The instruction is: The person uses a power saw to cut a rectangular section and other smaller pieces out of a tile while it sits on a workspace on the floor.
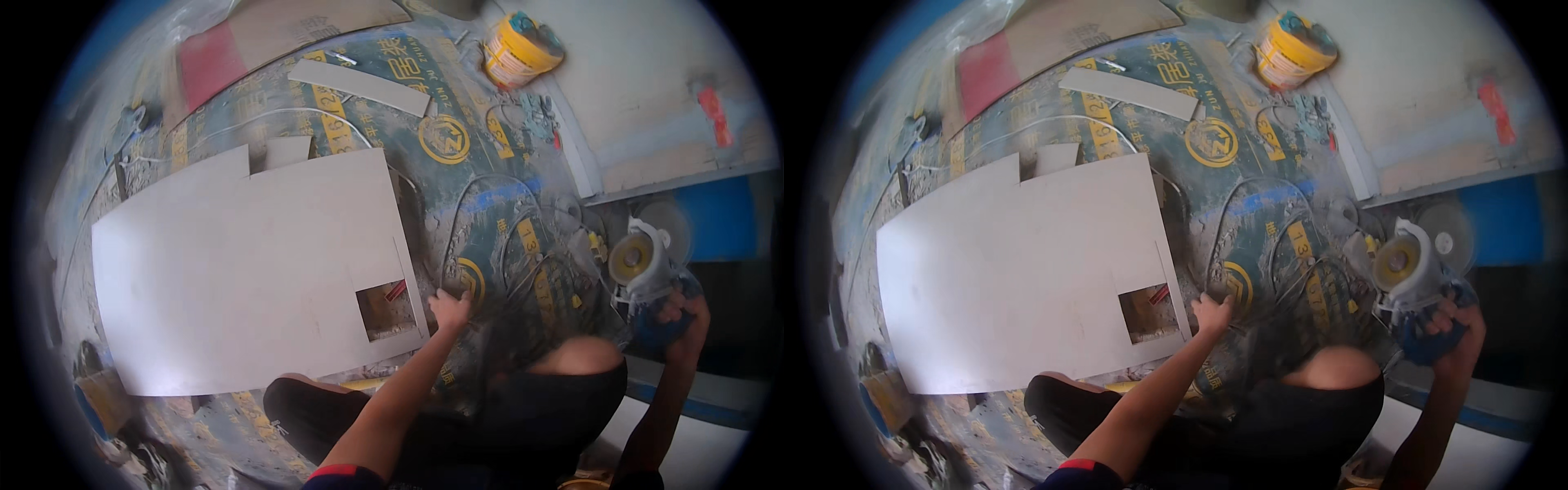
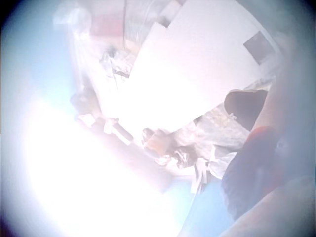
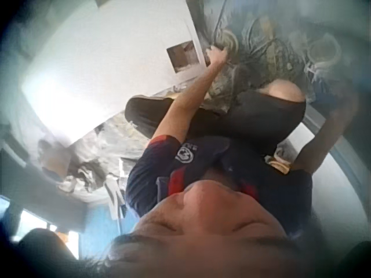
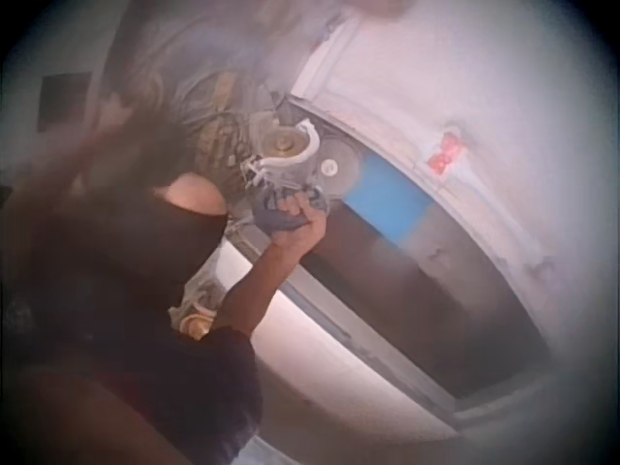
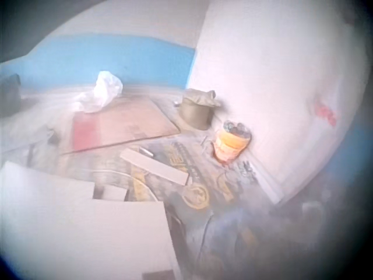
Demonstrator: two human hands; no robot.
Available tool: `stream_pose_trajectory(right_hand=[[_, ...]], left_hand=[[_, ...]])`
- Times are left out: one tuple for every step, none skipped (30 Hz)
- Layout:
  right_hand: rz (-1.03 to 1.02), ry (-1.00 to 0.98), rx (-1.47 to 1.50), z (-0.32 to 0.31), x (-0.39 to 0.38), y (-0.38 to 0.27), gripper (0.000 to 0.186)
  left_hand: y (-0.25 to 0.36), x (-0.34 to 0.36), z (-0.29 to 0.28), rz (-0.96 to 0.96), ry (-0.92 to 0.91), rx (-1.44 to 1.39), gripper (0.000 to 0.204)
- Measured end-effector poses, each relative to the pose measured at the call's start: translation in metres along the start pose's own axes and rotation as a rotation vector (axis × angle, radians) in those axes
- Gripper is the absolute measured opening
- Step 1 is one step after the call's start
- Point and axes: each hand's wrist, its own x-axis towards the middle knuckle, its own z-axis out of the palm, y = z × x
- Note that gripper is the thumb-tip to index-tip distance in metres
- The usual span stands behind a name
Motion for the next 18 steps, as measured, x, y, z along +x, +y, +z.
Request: stream_pose_trajectory(right_hand=[[-0.014, -0.03, -0.007, 0.0, -0.006, -0.006, 0.031], [-0.009, -0.01, -0.014, -0.001, -0.012, -0.011, 0.03], [-0.004, 0.009, -0.019, -0.002, -0.014, -0.017, 0.029], [0.001, 0.026, -0.024, -0.002, -0.012, -0.022, 0.029], [0.042, 0.022, 0.021, -0.001, -0.009, -0.021, 0.029], [0.084, 0.014, 0.067, 0.002, -0.002, -0.018, 0.029], [0.128, 0.002, 0.115, 0.006, 0.009, -0.015, 0.029], [0.156, -0.031, 0.11, 0.013, 0.024, -0.008, 0.029], [0.184, -0.062, 0.108, 0.018, 0.043, 0.0, 0.029], [0.216, -0.1, 0.107, 0.025, 0.065, 0.01, 0.029], [0.261, -0.133, 0.073, 0.029, 0.09, 0.019, 0.029], [0.307, -0.162, 0.04, 0.032, 0.115, 0.032, 0.029], [0.34, -0.188, 0.003, 0.035, 0.143, 0.041, 0.028], [0.369, -0.285, 0.031, 0.043, 0.172, 0.056, 0.029], [0.407, -0.376, 0.06, 0.054, 0.197, 0.076, 0.029], [0.438, -0.427, 0.076, 0.071, 0.222, 0.099, 0.026], [0.459, -0.466, 0.085, 0.089, 0.242, 0.119, 0.023], [0.453, -0.498, 0.08, 0.105, 0.261, 0.137, 0.022]], left_hand=[[0.005, 0.002, 0.0, 0.027, -0.013, -0.011, 0.084], [0.009, 0.002, 0.005, 0.052, -0.041, -0.019, 0.083], [0.013, 0.003, 0.01, 0.077, -0.067, -0.026, 0.083], [0.02, 0.008, 0.015, 0.184, -0.127, 0.031, 0.079], [0.021, 0.013, 0.02, 0.288, -0.188, 0.102, 0.076], [0.022, 0.017, 0.025, 0.392, -0.244, 0.173, 0.073], [0.025, 0.017, 0.033, 0.583, -0.223, 0.181, 0.065], [0.029, 0.018, 0.042, 0.776, -0.195, 0.194, 0.057], [0.037, 0.021, 0.047, 0.968, -0.167, 0.212, 0.05], [0.043, 0.031, 0.046, 0.959, -0.201, 0.191, 0.045], [0.056, 0.039, 0.042, 0.954, -0.234, 0.17, 0.04], [0.068, 0.045, 0.036, 0.946, -0.271, 0.15, 0.036], [0.089, 0.043, 0.03, 0.814, -0.234, 0.147, 0.027], [0.1, 0.054, 0.019, 0.792, -0.205, 0.131, 0.025], [0.102, 0.063, 0.007, 0.758, -0.18, 0.115, 0.022], [0.1, 0.072, -0.009, 0.723, -0.153, 0.102, 0.02], [0.098, 0.082, -0.024, 0.688, -0.075, 0.093, 0.019], [0.1, 0.092, -0.042, 0.659, 0.011, 0.074, 0.017]])
